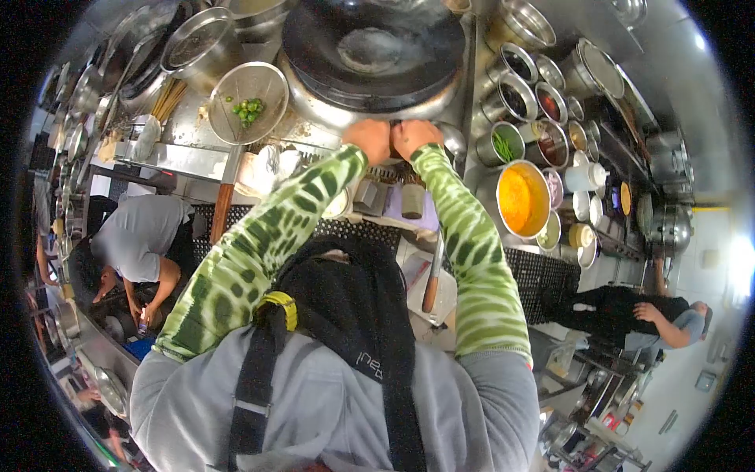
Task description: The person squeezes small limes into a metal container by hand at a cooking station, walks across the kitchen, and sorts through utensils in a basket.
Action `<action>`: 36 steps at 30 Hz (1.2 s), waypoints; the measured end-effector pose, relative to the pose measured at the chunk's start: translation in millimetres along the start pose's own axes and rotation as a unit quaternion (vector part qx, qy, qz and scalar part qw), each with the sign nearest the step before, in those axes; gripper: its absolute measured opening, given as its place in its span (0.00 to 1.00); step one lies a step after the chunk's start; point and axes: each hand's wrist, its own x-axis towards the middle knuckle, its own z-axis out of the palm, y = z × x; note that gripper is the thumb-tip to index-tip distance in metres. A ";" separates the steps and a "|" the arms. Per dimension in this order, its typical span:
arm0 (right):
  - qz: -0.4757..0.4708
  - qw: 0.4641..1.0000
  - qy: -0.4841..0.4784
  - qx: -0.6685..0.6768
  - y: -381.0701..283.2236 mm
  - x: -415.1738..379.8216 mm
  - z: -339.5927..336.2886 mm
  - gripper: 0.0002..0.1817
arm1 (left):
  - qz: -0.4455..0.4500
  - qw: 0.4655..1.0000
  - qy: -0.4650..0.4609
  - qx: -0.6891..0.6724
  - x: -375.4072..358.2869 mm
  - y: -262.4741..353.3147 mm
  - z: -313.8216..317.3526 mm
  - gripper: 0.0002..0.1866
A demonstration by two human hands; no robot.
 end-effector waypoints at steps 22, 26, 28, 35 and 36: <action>-0.169 0.871 0.060 0.457 -220.8 45.1 -16.3 0.25 | -0.263 0.945 0.182 -0.073 -125.2 -183.4 -180.0 0.42; -0.225 0.855 0.018 0.467 -267.6 1.4 -60.3 0.14 | -0.223 0.905 0.232 -0.277 -140.5 -146.1 -196.5 0.47; -0.229 0.875 0.053 0.423 -271.9 -11.0 -66.6 0.16 | -0.192 0.875 0.163 -0.412 -136.5 -139.4 -189.6 0.48; -0.164 0.840 0.119 0.503 -208.6 -26.1 -32.1 0.15 | -0.100 0.892 0.067 -0.436 -121.6 -92.5 -146.2 0.41; -0.068 0.812 0.074 0.575 -198.8 -31.6 -40.4 0.15 | -0.100 0.894 0.067 -0.432 -122.5 -85.3 -149.2 0.36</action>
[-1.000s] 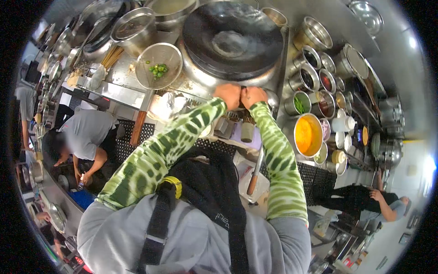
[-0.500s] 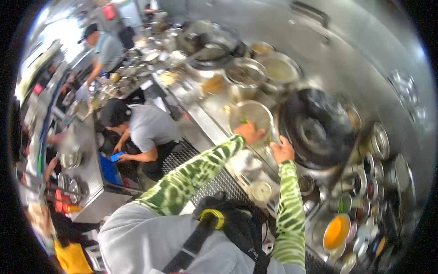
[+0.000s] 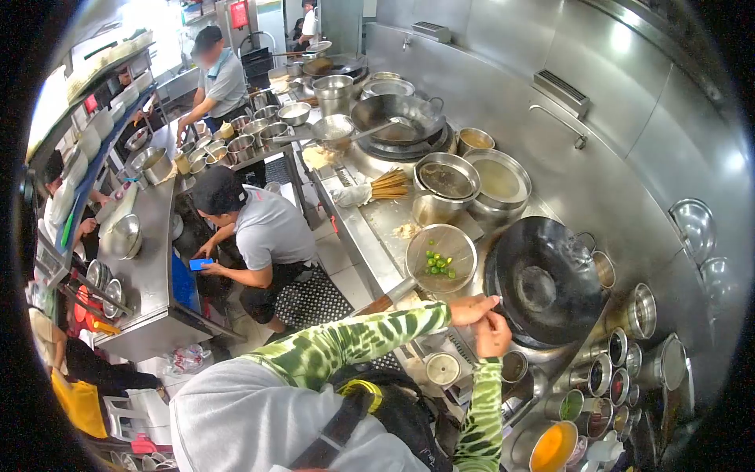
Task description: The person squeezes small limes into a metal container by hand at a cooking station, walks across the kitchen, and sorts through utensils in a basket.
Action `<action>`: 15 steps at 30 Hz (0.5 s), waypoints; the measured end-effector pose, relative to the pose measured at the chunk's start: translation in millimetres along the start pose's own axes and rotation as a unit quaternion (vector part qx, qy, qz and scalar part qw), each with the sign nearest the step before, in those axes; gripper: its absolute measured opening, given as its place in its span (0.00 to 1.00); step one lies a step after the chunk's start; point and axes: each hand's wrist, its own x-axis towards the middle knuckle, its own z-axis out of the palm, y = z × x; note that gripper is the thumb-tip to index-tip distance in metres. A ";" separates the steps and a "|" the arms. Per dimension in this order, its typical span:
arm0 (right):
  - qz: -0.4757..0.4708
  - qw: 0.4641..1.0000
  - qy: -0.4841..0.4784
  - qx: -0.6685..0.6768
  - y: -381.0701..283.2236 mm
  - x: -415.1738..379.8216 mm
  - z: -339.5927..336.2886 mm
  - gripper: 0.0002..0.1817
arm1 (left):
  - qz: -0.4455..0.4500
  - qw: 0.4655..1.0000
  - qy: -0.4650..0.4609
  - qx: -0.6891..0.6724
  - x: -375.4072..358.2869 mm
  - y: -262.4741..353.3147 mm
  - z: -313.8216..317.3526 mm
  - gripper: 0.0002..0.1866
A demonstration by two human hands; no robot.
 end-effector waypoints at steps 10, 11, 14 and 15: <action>0.210 0.911 0.070 0.348 3.4 -43.5 -82.0 0.11 | 0.281 0.938 0.000 0.203 -11.7 18.0 65.4 0.12; 0.210 0.906 0.071 0.361 3.1 -45.6 -87.0 0.11 | 0.286 0.937 -0.002 0.200 -9.3 16.9 70.3 0.13; 0.188 0.910 0.060 0.366 11.6 -49.8 -100.4 0.08 | 0.302 0.928 -0.007 0.217 -0.3 12.6 87.6 0.14; 0.182 0.908 0.059 0.373 14.6 -51.2 -103.7 0.07 | 0.309 0.925 -0.003 0.219 2.4 10.2 92.1 0.14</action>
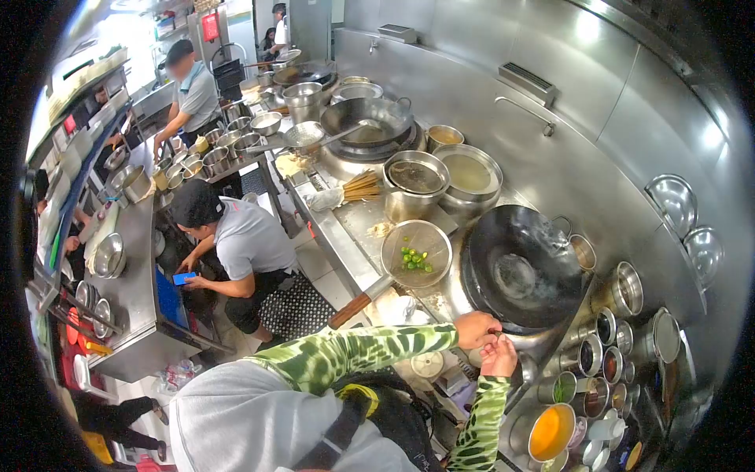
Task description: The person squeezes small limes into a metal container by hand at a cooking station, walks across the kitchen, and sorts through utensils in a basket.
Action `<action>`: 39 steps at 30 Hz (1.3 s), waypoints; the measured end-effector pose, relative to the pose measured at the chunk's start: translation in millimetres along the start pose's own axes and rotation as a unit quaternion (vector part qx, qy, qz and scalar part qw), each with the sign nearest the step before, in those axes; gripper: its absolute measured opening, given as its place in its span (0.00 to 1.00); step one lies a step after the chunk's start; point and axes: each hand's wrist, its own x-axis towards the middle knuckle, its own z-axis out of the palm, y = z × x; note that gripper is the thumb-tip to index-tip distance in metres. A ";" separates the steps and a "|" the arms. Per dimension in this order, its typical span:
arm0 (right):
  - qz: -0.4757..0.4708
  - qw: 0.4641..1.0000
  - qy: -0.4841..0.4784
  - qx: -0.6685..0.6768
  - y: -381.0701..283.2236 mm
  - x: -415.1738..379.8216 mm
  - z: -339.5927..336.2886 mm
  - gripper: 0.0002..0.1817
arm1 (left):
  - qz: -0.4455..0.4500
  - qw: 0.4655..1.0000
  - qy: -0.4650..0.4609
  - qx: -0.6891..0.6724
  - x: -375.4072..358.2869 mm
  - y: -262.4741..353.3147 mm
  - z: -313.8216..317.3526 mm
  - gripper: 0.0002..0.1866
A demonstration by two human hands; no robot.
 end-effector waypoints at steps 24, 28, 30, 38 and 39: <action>-0.028 0.998 -0.036 -0.045 -29.2 -13.5 -18.3 0.18 | -0.010 1.000 -0.027 -0.002 17.6 30.8 10.0 0.16; 0.006 0.996 -0.057 -0.069 -40.6 -12.9 -17.4 0.15 | 0.010 1.000 -0.007 -0.013 24.7 21.0 16.9 0.10; 0.010 0.995 -0.069 -0.073 -42.7 -7.8 -21.9 0.18 | -0.008 1.000 -0.025 -0.011 27.3 29.0 10.7 0.10; -0.014 0.982 -0.069 -0.174 -49.2 11.0 -49.5 0.14 | 0.017 0.998 -0.042 0.049 38.2 16.1 34.9 0.10; -0.012 0.983 -0.057 -0.175 -48.2 15.7 -55.1 0.12 | 0.029 0.998 -0.029 0.037 38.4 13.6 40.2 0.10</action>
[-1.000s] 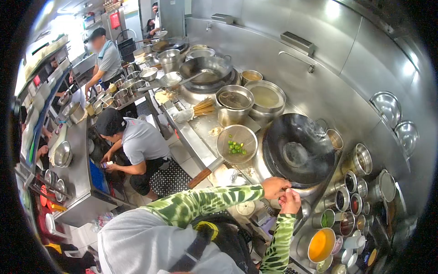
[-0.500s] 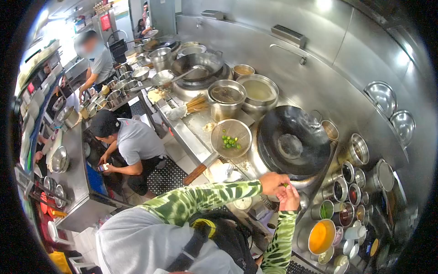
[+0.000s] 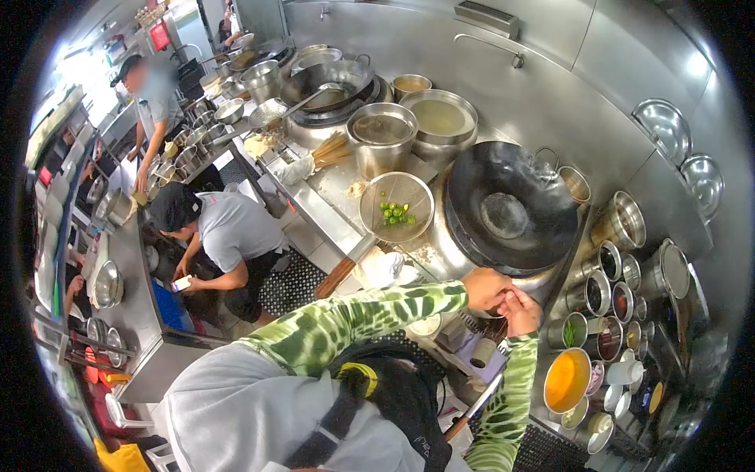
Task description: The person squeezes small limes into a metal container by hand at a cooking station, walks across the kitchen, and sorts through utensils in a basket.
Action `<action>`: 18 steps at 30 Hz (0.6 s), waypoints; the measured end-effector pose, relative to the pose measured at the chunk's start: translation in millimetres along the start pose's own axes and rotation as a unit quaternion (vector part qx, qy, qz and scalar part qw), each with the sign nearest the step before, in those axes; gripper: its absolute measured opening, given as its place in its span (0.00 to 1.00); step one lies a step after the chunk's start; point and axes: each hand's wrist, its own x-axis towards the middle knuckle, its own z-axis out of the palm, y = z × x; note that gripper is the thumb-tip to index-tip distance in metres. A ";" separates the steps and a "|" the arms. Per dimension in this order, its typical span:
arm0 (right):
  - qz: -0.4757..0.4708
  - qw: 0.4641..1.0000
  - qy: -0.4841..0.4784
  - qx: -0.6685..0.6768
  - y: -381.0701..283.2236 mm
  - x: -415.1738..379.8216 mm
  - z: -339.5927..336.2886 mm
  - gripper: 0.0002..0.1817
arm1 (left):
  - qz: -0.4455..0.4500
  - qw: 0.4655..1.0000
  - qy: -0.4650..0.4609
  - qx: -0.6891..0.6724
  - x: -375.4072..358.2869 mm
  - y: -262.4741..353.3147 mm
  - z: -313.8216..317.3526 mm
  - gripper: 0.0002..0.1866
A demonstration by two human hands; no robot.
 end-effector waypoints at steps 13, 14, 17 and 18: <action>0.000 0.999 -0.016 -0.039 11.1 8.3 -27.1 0.14 | 0.028 0.999 -0.030 0.001 10.3 -8.5 29.1 0.11; 0.018 0.992 -0.039 -0.119 7.4 27.6 -26.7 0.14 | 0.081 0.990 -0.069 0.087 16.0 -20.0 20.6 0.10; 0.022 0.971 -0.004 -0.237 25.9 52.4 -49.8 0.12 | 0.031 0.988 -0.107 0.111 30.6 -45.0 48.7 0.09; -0.009 0.950 -0.023 -0.312 5.4 50.2 -35.3 0.15 | 0.069 0.994 -0.071 0.051 32.5 -64.5 63.7 0.09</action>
